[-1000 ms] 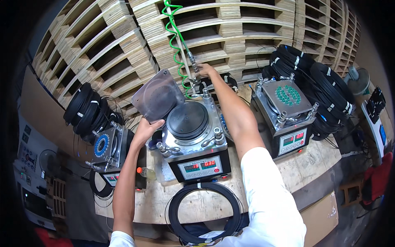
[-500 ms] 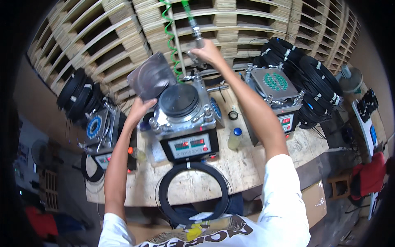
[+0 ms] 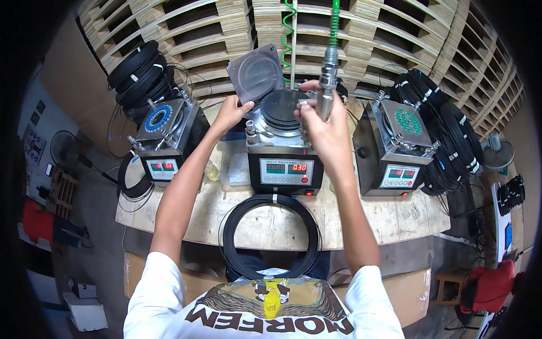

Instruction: Operating industrial machinery to wind or test coils of black fiber optic or electrical cable.

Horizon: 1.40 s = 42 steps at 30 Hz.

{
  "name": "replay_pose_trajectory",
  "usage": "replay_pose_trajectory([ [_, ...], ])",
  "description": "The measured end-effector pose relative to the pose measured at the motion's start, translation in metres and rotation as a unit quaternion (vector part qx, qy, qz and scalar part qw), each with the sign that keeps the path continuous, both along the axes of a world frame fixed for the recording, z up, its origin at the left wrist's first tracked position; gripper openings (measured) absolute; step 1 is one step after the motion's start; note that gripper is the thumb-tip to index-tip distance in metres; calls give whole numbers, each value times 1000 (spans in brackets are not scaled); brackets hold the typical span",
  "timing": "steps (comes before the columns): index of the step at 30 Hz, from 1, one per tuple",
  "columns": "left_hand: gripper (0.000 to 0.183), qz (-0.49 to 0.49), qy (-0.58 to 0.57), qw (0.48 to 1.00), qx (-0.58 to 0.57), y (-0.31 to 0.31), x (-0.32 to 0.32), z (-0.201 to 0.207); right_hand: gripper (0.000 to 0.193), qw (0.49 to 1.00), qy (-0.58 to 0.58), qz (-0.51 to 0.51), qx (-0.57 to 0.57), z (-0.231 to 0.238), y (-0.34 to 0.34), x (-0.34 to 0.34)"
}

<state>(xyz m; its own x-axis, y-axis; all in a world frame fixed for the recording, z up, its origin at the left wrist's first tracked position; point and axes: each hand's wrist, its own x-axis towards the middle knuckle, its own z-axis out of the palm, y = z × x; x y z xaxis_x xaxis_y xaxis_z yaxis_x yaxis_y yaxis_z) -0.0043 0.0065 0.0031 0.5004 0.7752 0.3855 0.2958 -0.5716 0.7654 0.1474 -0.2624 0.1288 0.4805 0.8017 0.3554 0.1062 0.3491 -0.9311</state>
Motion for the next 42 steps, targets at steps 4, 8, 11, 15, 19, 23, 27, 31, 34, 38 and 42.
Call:
replay_pose_trajectory([
  [4,35,1,-10,1000,17,18,-7,-13,18,998,-55,4,31,-18,9,-17],
  [8,37,4,2,1000,21,21,-5,-16,22,999,-27,22,14,-17,7,-25],
  [11,38,-1,1,1000,19,21,-4,-15,24,1000,-6,14,28,-15,6,-25],
  [15,38,-14,-11,1000,19,19,-3,-15,19,997,2,-25,67,-16,4,-17],
  [19,39,-3,2,1000,4,23,-5,-15,20,994,-47,-69,69,-26,11,7],
  [23,40,14,20,1000,18,20,-7,-11,20,995,-46,-72,42,-30,8,9],
  [27,31,36,4,998,49,-4,-4,1,17,999,14,24,27,-26,14,-17],
  [31,31,33,-26,994,102,-12,-8,2,15,997,-26,71,10,-25,45,-31],
  [34,28,67,-4,990,126,-12,-9,1,14,995,-64,72,9,-29,76,-38],
  [38,36,73,1,992,105,-17,-5,5,14,992,-6,67,107,-18,109,-40],
  [42,38,77,-16,990,116,-18,-12,6,12,983,-49,0,178,-1,124,-47],
])
